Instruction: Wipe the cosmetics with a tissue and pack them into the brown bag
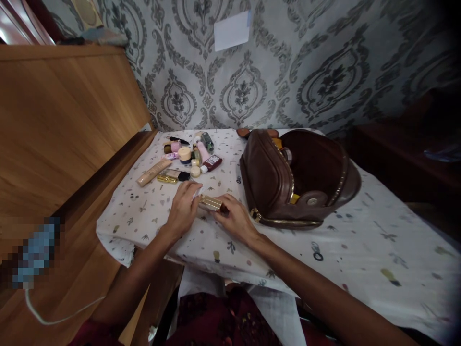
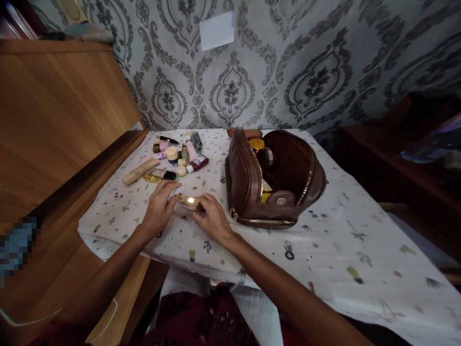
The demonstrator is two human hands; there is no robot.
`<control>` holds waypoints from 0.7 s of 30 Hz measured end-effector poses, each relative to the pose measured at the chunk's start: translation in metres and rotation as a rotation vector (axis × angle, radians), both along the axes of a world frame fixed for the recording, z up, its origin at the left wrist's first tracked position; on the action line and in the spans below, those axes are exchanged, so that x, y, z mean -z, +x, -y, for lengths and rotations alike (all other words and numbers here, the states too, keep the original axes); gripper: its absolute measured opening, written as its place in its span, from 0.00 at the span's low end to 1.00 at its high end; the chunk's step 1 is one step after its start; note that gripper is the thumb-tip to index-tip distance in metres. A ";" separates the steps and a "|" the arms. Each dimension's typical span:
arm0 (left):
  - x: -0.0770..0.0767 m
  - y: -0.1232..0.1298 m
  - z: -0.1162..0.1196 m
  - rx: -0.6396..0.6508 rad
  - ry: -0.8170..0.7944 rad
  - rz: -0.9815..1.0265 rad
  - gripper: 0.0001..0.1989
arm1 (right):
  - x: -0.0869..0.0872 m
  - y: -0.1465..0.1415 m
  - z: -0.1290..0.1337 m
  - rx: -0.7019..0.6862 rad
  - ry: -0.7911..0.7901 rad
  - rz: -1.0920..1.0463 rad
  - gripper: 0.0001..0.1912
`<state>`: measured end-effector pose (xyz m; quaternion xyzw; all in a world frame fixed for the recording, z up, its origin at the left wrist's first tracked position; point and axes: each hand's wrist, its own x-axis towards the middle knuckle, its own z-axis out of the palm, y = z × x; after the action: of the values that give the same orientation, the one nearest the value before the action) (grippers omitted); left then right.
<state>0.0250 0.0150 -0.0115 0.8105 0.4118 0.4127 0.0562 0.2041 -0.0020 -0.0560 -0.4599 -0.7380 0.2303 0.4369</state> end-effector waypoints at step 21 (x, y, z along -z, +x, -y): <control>0.002 0.029 0.041 0.122 0.213 -0.132 0.22 | 0.005 0.003 0.005 0.006 0.030 0.065 0.06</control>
<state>0.0544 -0.0259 -0.0133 0.8608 0.3183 0.3959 -0.0323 0.2069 -0.0070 -0.0612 -0.4630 -0.7537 0.2025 0.4201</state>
